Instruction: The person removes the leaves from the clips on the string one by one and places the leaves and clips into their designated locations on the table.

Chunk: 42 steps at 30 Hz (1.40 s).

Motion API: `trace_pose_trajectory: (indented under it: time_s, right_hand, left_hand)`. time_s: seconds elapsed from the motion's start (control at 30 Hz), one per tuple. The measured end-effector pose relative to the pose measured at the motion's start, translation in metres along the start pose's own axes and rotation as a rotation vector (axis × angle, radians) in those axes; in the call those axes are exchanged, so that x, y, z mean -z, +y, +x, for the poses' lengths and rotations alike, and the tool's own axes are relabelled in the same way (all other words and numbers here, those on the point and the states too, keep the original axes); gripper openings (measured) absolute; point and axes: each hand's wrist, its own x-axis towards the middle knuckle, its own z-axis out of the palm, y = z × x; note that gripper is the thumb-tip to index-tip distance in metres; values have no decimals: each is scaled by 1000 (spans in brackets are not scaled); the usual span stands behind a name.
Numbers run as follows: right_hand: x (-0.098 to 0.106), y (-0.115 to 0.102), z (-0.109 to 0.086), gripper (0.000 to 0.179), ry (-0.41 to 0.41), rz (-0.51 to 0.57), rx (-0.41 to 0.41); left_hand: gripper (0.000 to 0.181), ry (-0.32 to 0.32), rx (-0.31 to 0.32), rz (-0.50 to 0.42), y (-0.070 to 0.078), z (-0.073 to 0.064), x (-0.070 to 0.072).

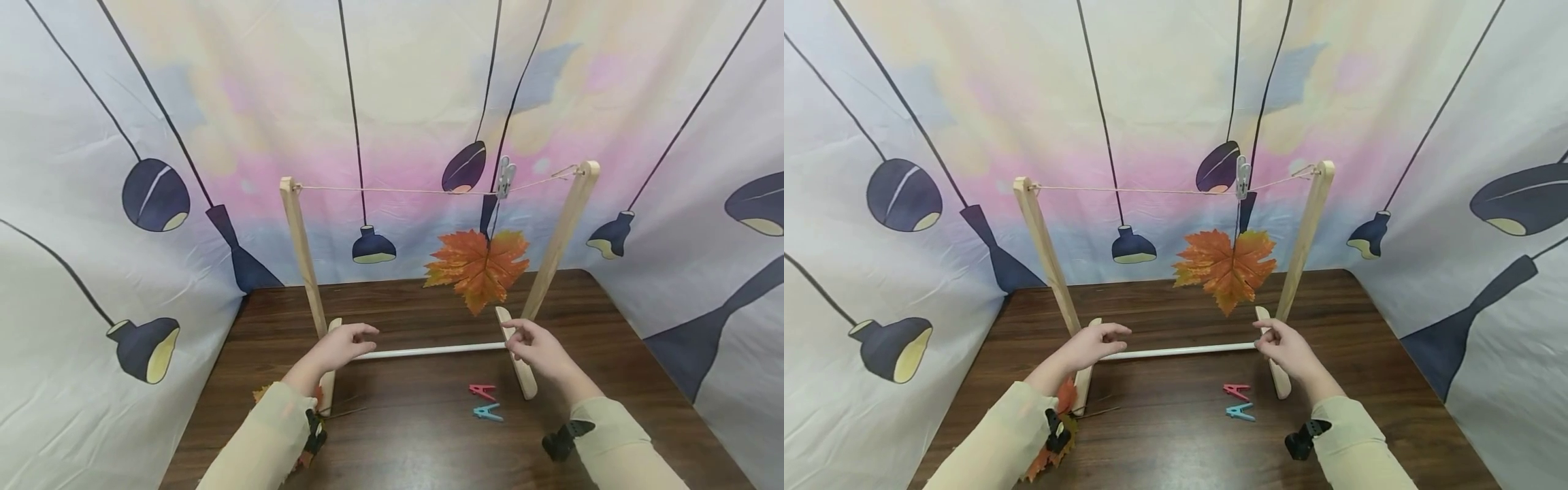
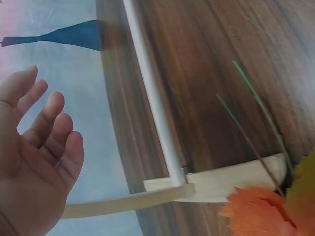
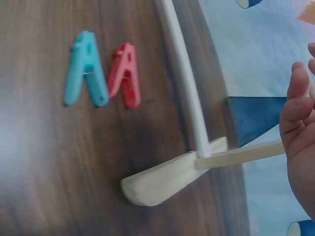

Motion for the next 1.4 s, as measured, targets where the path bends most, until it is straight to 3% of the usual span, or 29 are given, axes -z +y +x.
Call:
trace_pose_trajectory:
  time_s: [0.27, 0.4, 0.47, 0.7, 1.0, 1.4]
  right_hand:
    - [15, -24, 6, 35, 16, 17, 8]
    - [21, -29, 10, 35, 20, 7, -22]
    - [22, -21, 15, 36, 22, 8, -26]
    - [26, -31, 20, 38, 33, 32, -28]
    - [38, -41, 22, 35, 26, -46, -7]
    - [46, -53, 28, 33, 37, -51, 15]
  left_hand:
    - [33, 17, 2, -2, 11, 6, 12]
    - [33, 35, 25, -22, 16, 9, 16]
    - [33, 45, 32, -25, 21, 11, 17]
    - [33, 54, 10, -1, 37, 25, 19]
    - [34, 67, -8, -4, 52, 29, 25]
    - [36, 71, -40, 14, 67, 36, 28]
